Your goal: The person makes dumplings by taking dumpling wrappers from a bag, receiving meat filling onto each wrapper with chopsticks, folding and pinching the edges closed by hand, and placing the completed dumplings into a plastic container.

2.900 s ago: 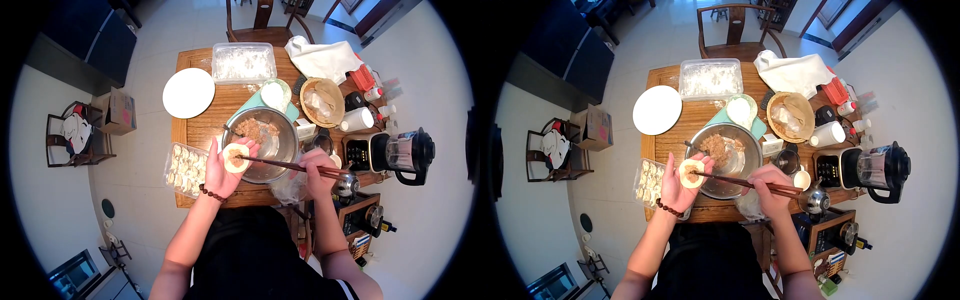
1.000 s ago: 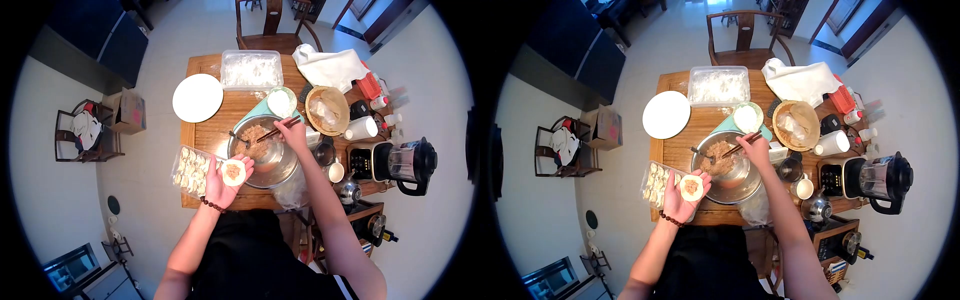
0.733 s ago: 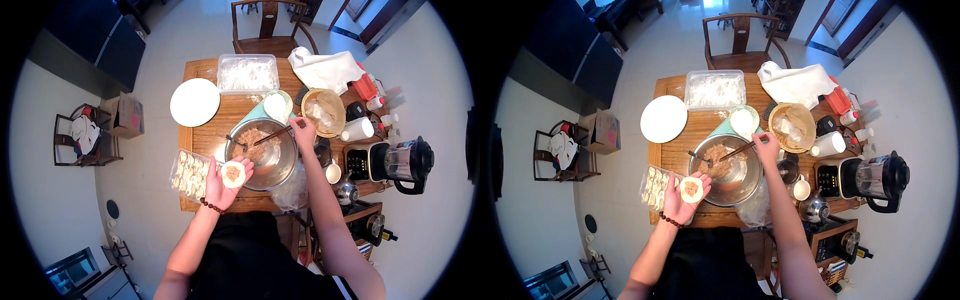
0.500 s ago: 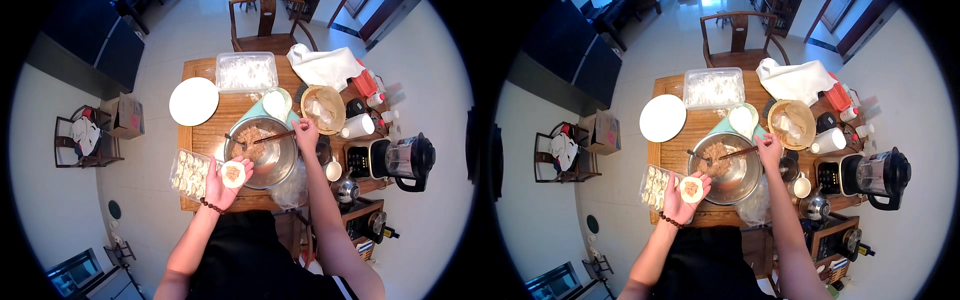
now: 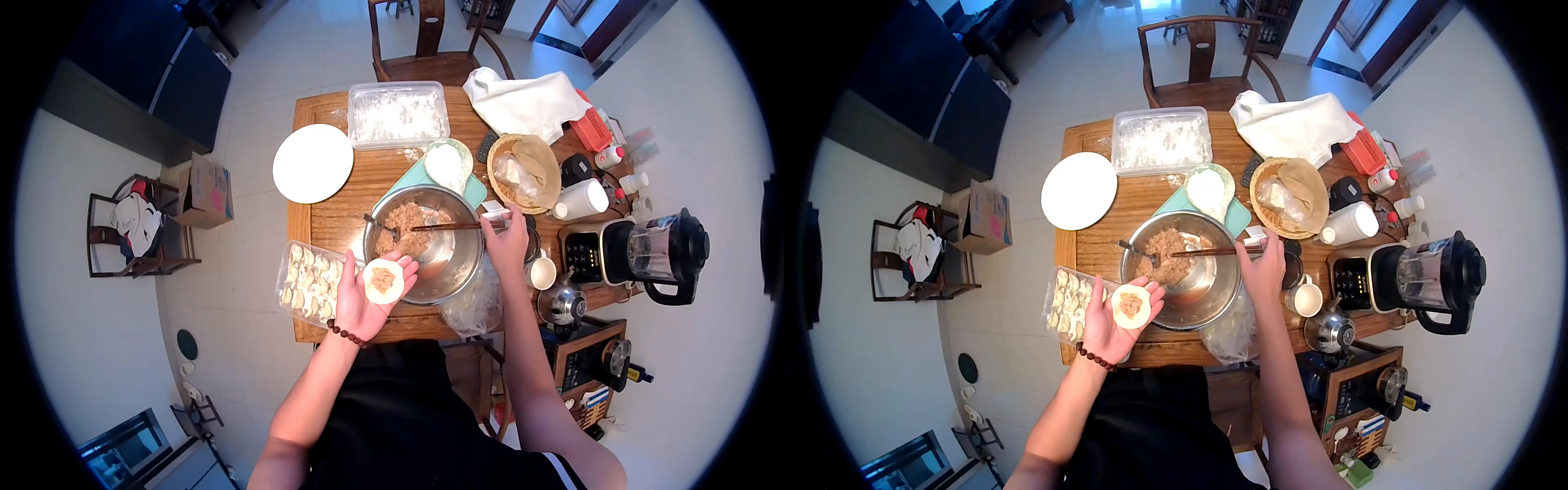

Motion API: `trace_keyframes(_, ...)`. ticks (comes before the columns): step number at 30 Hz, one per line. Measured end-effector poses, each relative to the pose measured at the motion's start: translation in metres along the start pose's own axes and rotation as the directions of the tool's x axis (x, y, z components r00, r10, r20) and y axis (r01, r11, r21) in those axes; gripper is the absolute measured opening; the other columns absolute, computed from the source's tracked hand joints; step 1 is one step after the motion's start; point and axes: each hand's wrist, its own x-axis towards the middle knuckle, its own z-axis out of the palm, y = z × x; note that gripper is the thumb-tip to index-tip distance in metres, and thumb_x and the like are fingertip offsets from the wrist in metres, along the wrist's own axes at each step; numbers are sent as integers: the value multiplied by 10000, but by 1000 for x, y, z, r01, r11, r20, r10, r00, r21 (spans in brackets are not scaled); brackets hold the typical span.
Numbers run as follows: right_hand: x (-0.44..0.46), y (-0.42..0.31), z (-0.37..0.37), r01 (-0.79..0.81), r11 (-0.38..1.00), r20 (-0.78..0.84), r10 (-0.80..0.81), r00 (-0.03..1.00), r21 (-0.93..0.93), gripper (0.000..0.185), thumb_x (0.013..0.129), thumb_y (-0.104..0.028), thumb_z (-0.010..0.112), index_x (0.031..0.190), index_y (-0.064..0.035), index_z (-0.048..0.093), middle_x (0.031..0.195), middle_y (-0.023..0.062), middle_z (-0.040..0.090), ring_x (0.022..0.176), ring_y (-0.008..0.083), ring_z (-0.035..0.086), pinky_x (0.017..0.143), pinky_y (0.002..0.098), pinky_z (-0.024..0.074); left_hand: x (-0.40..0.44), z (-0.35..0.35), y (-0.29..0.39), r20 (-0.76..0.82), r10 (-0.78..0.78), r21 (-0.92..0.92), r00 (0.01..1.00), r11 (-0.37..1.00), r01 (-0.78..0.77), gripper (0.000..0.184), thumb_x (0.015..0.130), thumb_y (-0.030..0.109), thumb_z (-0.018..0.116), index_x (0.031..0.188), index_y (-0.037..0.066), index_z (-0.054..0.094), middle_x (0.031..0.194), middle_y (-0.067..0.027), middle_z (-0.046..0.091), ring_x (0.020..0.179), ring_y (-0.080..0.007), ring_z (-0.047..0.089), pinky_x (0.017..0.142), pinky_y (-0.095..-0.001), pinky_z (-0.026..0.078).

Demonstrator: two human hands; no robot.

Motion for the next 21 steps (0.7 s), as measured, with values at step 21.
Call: trace_keyframes(21, -125, -223, -70, 639, 712, 222, -700, 678, 292, 522, 721, -193, 887, 1207, -127, 711, 1317, 136, 614, 1261, 357, 557, 1049, 487, 427, -88, 51, 36, 181, -84, 105, 980, 992, 65, 502, 1090, 255, 368, 1480, -60, 386, 1482, -246, 489, 1388, -328, 496, 1185, -439, 390)
